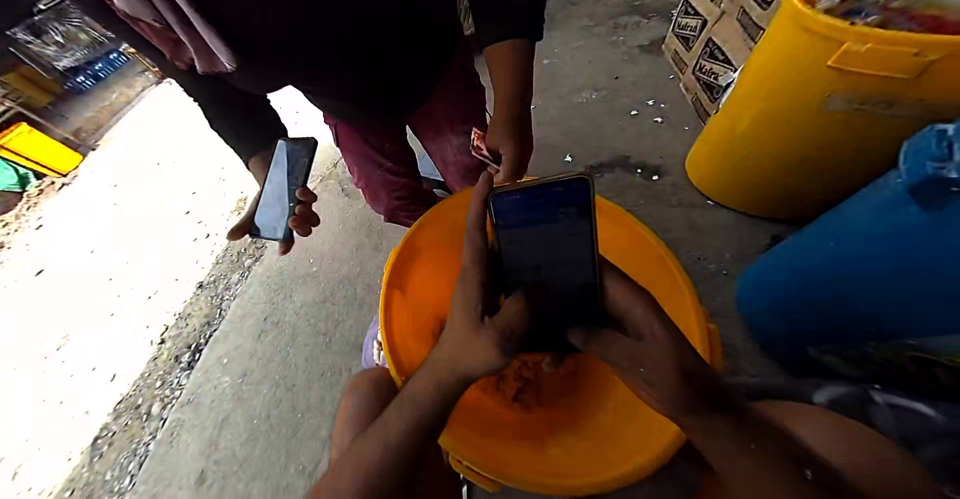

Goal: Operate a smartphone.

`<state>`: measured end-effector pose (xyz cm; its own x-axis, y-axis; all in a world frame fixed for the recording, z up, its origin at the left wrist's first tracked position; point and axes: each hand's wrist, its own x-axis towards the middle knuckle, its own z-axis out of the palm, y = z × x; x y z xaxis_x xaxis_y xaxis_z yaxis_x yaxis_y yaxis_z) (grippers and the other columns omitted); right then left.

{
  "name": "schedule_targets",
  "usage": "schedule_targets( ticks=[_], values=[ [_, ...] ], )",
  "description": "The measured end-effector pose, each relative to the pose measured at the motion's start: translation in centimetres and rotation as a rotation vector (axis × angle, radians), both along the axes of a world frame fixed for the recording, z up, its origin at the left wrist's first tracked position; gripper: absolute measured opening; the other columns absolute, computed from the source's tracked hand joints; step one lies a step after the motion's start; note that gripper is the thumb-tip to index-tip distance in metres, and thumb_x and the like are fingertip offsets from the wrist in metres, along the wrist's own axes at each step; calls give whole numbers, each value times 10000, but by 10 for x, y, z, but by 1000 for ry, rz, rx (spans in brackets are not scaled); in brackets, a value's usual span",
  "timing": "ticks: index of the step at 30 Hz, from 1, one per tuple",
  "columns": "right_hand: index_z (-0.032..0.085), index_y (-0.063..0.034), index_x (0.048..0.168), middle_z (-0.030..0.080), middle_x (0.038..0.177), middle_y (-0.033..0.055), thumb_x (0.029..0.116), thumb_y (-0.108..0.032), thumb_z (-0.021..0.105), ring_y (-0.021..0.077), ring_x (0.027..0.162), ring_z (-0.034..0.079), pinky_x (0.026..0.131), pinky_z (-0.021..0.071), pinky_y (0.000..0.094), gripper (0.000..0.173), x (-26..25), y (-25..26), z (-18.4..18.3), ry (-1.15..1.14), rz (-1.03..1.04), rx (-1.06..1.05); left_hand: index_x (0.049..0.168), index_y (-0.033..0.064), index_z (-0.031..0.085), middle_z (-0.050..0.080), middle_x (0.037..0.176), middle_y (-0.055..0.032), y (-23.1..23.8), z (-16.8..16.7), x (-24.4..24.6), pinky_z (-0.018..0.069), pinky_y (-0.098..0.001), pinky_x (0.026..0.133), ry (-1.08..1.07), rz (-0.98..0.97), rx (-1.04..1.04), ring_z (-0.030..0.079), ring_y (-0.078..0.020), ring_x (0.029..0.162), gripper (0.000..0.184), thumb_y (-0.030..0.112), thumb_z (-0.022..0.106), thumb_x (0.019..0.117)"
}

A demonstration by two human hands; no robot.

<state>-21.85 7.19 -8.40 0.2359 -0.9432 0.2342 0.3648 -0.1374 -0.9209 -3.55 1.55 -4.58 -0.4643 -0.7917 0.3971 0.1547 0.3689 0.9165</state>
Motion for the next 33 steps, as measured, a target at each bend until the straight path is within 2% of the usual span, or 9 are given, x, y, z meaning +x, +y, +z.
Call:
schedule_targets(
  ticks=[4, 7, 15, 20, 24, 33],
  values=[
    [388, -28, 1454, 633, 1261, 139, 877, 0, 569, 284, 1041, 704, 680, 660, 412, 605, 0, 0, -1, -25, 10, 23, 1642, 284, 0, 528, 1429, -123, 0, -1, -1, 573, -436, 972, 8, -2, 8, 639, -222, 1172, 973, 85, 580, 886],
    [392, -34, 1452, 634, 1262, 140, 881, 0, 565, 288, 1026, 709, 661, 659, 411, 598, 0, 0, 0, -24, 16, 24, 1641, 286, -4, 530, 1418, -131, 1, -1, -1, 575, -433, 967, 17, 1, 6, 641, -226, 1166, 980, 39, 557, 877],
    [388, -30, 1457, 630, 1264, 146, 890, -14, 571, 294, 1028, 705, 671, 658, 410, 596, 1, 0, -3, -31, 13, 2, 1644, 285, 25, 508, 1440, -142, 1, -3, -2, 575, -430, 967, 30, 18, 6, 636, -235, 1172, 972, 1, 554, 881],
    [383, -22, 1470, 632, 1271, 149, 889, -17, 587, 300, 1049, 703, 690, 660, 423, 615, 1, 0, -4, -41, 7, 14, 1643, 298, -4, 563, 1372, -144, 1, -3, -2, 579, -427, 962, 37, 13, 14, 663, -222, 1127, 967, 19, 566, 913],
    [360, -28, 1484, 626, 1282, 145, 892, -6, 584, 295, 1054, 699, 699, 659, 416, 634, 2, 0, -5, -53, 15, 5, 1638, 293, 1, 576, 1350, -146, 1, -3, -4, 586, -425, 948, 72, 2, 21, 673, -221, 1108, 964, -21, 555, 914],
    [388, -35, 1467, 631, 1269, 144, 892, -28, 597, 289, 1028, 705, 679, 657, 401, 612, 2, -1, -5, -57, 15, -18, 1636, 286, 10, 599, 1305, -154, 1, -3, -5, 590, -417, 933, 98, 1, 27, 682, -218, 1081, 943, -22, 549, 927]
  ],
)
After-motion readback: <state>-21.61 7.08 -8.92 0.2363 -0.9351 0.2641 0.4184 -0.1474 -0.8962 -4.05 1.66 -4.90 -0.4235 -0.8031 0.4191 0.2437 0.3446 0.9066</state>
